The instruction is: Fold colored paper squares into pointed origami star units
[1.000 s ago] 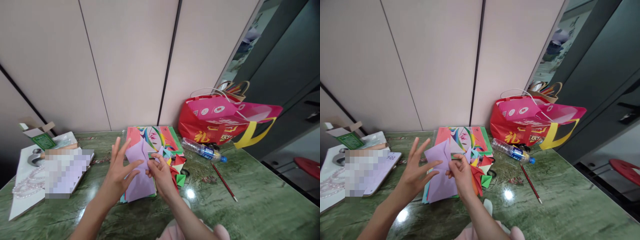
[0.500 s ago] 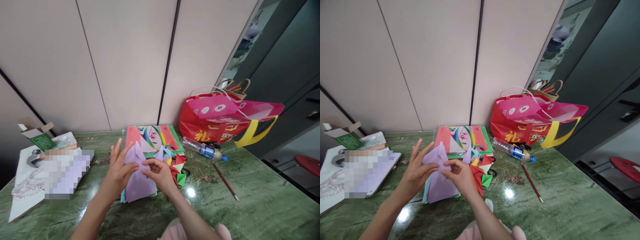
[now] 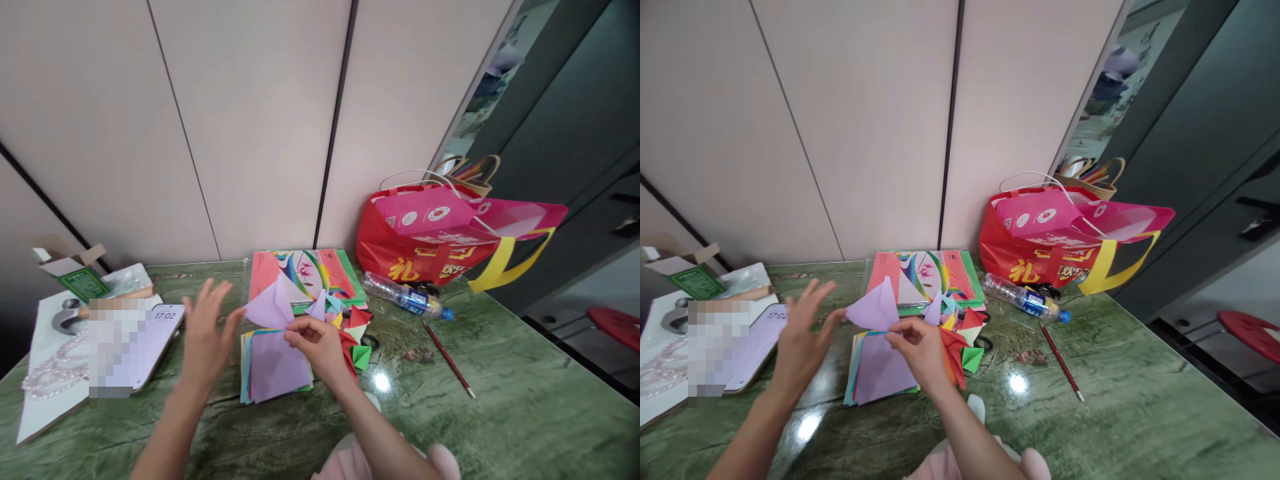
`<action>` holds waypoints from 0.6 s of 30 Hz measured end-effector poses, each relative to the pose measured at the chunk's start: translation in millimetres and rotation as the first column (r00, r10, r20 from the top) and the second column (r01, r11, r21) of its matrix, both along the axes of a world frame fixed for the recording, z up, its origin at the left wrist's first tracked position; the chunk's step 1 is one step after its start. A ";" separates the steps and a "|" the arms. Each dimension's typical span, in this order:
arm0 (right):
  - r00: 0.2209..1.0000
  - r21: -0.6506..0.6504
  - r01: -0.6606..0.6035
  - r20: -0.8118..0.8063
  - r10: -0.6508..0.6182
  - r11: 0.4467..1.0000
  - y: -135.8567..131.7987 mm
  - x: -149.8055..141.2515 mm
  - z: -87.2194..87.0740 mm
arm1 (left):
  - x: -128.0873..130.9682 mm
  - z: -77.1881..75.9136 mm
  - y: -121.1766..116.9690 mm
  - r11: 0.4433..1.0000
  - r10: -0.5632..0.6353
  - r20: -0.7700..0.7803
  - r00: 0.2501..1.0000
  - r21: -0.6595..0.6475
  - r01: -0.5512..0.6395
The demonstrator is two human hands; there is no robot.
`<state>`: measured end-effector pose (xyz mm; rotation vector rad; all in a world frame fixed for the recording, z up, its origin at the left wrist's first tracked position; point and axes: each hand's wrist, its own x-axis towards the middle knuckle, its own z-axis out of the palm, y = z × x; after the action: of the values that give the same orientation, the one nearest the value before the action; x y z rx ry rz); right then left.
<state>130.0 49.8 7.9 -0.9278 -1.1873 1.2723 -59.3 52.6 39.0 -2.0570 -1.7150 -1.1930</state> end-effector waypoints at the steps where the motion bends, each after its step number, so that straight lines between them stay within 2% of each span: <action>1: 1.000 -0.020 0.009 -0.010 -0.009 1.000 0.3 -0.5 -1.0 | -11.2 -3.0 1.3 0.990 0.136 -0.014 0.991 -0.031 -0.136; 3: 1.000 -0.056 0.012 -0.016 -0.013 0.998 0.5 -1.7 -2.9 | -37.4 -10.2 2.0 0.939 0.325 -0.066 0.943 -0.100 -0.330; 5: 1.000 -0.074 0.018 0.001 -0.018 0.997 0.3 -2.9 -4.2 | -62.9 -17.7 0.6 0.875 0.429 -0.095 0.898 -0.202 -0.440; 6: 1.000 -0.078 0.023 0.012 -0.022 0.997 0.2 -3.5 -4.6 | -73.2 -21.0 -0.2 0.825 0.488 -0.107 0.866 -0.267 -0.498; 9: 0.999 -0.094 0.025 0.033 -0.022 0.995 0.0 -4.2 -5.1 | -90.8 -26.4 -0.9 0.656 0.602 -0.135 0.787 -0.477 -0.585; 11: 0.999 -0.106 0.023 0.034 -0.019 0.994 0.0 -4.0 -5.0 | -93.3 -26.4 0.4 0.578 0.624 -0.151 0.767 -0.571 -0.583; 12: 0.999 -0.112 0.019 0.029 -0.016 0.993 0.0 -3.8 -4.9 | -93.3 -25.9 1.2 0.556 0.624 -0.162 0.764 -0.595 -0.580; 14: 1.000 -0.125 0.005 0.010 -0.004 0.992 0.0 -3.4 -4.8 | -92.6 -25.0 2.5 0.546 0.603 -0.191 0.775 -0.609 -0.575; 18: 1.000 -0.121 0.002 0.004 -0.002 0.993 -0.1 -3.0 -5.1 | -94.1 -27.7 2.7 0.590 0.595 -0.197 0.779 -0.551 -0.590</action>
<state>126.9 49.6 2.8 -1.0199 -1.1214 1.3531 -153.4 55.3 11.3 -1.4331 -2.7319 -0.4675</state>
